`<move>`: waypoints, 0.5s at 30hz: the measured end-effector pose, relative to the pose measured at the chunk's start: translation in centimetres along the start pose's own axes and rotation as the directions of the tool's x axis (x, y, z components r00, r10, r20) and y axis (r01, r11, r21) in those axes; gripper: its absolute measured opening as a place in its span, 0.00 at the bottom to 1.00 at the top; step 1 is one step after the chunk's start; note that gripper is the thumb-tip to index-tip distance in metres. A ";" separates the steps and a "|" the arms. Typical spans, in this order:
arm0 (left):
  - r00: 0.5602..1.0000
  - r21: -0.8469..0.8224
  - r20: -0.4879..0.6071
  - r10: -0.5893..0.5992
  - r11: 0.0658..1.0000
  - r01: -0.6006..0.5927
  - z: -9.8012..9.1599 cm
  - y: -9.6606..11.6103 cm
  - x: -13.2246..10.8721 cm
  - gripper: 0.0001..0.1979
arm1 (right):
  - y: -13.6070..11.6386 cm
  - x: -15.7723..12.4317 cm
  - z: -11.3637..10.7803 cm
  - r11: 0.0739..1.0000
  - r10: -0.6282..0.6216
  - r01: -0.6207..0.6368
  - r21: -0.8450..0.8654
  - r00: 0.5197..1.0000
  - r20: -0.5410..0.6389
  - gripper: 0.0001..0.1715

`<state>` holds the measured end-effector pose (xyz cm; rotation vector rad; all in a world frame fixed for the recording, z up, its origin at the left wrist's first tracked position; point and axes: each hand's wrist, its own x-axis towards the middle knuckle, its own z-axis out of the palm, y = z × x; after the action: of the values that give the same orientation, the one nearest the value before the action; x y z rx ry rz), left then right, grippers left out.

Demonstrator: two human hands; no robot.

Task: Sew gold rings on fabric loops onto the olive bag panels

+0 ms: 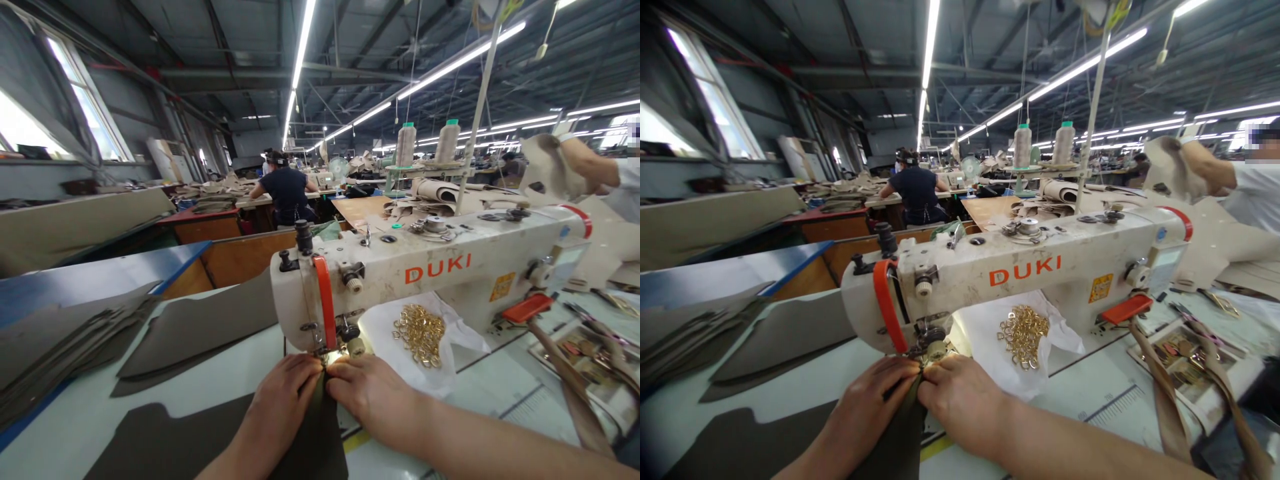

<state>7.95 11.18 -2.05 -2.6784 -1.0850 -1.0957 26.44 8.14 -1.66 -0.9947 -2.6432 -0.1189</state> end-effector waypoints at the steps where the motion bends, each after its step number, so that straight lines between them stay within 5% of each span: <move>1: 1.000 -0.004 0.006 -0.006 1.000 0.006 0.0 0.0 0.0 0.10 | 0.0 0.0 0.0 1.000 0.003 -0.003 0.001 1.000 0.002 0.04; 15: 0.998 -0.039 0.046 -0.045 0.998 0.046 -0.2 0.1 0.2 0.09 | -0.1 0.0 0.3 1.000 0.005 -0.005 0.001 1.000 -0.025 0.04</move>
<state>8.01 11.15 -1.80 -2.7350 -1.1491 -1.0800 26.28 8.16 -1.97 -0.9933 -2.6180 -0.1282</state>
